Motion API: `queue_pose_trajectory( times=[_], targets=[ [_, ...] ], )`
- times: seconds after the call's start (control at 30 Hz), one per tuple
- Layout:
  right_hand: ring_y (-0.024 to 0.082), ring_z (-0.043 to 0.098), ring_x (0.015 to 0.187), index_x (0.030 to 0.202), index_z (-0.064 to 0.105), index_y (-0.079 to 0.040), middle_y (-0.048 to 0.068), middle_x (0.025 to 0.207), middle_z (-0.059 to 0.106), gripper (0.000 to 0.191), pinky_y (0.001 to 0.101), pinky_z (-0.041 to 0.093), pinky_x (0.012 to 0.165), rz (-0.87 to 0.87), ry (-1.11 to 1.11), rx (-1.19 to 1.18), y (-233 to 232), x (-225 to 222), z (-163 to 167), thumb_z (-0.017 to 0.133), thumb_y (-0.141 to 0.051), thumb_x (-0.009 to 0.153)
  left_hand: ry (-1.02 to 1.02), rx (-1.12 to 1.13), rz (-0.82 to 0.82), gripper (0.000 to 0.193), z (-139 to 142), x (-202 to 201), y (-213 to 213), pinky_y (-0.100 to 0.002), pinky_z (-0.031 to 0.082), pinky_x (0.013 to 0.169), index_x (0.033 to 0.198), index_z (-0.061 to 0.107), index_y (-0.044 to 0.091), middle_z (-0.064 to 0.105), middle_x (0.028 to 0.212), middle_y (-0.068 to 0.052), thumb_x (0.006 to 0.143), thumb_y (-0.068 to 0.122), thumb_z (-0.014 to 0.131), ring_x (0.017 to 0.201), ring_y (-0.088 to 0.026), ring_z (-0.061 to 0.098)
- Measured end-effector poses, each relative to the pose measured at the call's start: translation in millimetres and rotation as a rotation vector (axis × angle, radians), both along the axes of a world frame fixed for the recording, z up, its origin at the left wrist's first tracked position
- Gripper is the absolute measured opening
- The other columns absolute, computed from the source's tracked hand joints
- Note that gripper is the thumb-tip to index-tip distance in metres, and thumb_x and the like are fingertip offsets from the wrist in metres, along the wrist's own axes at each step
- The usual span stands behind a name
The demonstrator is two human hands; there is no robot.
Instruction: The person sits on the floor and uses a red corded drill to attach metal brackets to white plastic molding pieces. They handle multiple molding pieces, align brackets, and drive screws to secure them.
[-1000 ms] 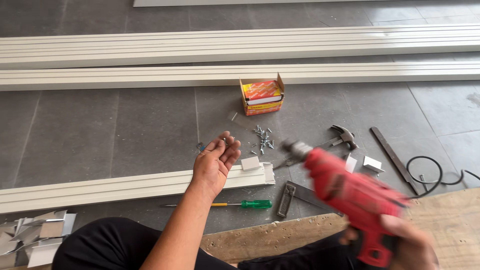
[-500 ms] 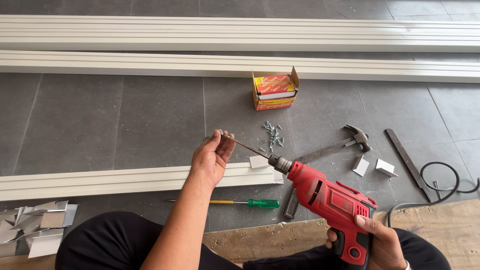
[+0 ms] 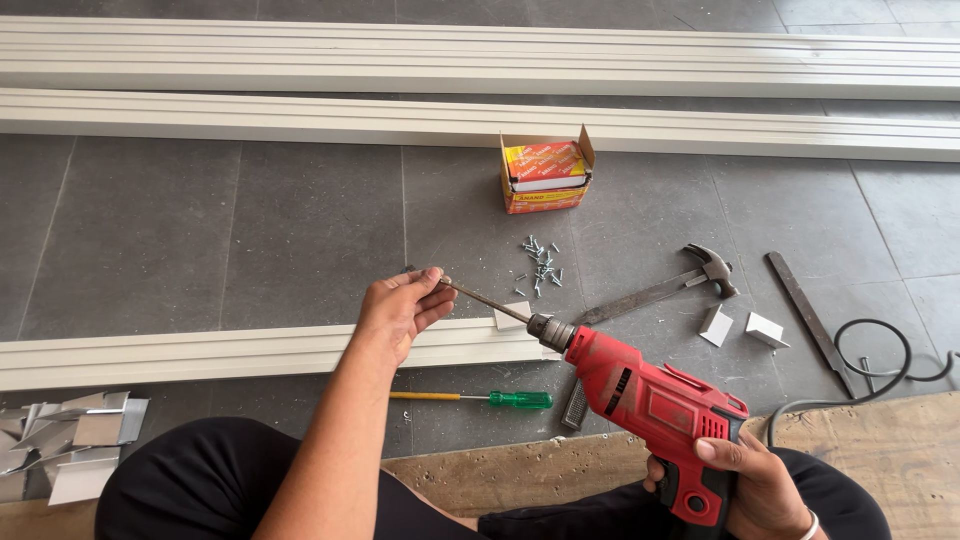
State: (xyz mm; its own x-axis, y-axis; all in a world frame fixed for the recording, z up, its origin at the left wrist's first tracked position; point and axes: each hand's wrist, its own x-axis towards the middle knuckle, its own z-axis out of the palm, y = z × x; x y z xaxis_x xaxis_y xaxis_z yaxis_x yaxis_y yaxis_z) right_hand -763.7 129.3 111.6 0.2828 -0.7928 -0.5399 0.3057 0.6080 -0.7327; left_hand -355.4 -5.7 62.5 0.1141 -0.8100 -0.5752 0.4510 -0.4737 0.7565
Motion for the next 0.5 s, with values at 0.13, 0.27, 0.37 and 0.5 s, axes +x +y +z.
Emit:
queue_pose_trajectory(
  times=[0.13, 0.27, 0.37, 0.5],
  targets=[
    [0.033, 0.07, 0.076, 0.136, 0.051, 0.009, 0.025, 0.09, 0.069, 0.07, 0.0489, 0.06, 0.069, -0.05, -0.207, -0.059, 3.1, -1.9, -2.7, 0.07, -0.028, 0.08, 0.273, -0.179, -0.054, 0.022, -4.0, -1.4, -3.2, -0.036, 0.067, 0.083, 0.108, 0.07, 0.001, 0.074, 0.102, -0.016, 0.092, 0.015, 0.072, 0.092, -0.023, 0.076],
    [0.034, 0.068, 0.079, 0.136, 0.05, 0.012, 0.025, 0.096, 0.066, 0.068, 0.0509, 0.059, 0.072, -0.142, -0.351, -0.129, 2.7, -2.3, -3.7, 0.069, -0.029, 0.085, 0.308, -0.264, -0.036, 0.036, -18.2, -34.2, -5.7, -0.037, 0.063, 0.086, 0.122, 0.066, 0.009, 0.073, 0.114, -0.011, 0.091, 0.023, 0.074, 0.098, -0.02, 0.074],
    [0.033, 0.067, 0.081, 0.137, 0.05, 0.011, 0.025, 0.101, 0.066, 0.068, 0.0511, 0.058, 0.072, -0.196, -0.334, -0.212, 2.5, -9.0, -0.5, 0.069, -0.029, 0.085, -0.559, -0.212, -0.241, 0.053, -34.5, -66.0, 0.5, -0.038, 0.06, 0.09, 0.132, 0.061, 0.011, 0.07, 0.122, -0.007, 0.086, 0.032, 0.077, 0.099, -0.021, 0.073],
    [0.034, 0.067, 0.08, 0.141, 0.049, 0.012, 0.028, 0.105, 0.065, 0.072, 0.0517, 0.058, 0.072, -0.244, -0.239, -0.276, 3.4, -28.1, 10.9, 0.071, -0.028, 0.085, -1.251, -0.367, -0.439, 0.059, -48.1, -86.8, 12.3, -0.044, 0.05, 0.096, 0.132, 0.062, 0.012, 0.07, 0.12, -0.004, 0.081, 0.032, 0.083, 0.114, -0.029, 0.061]
  ],
)
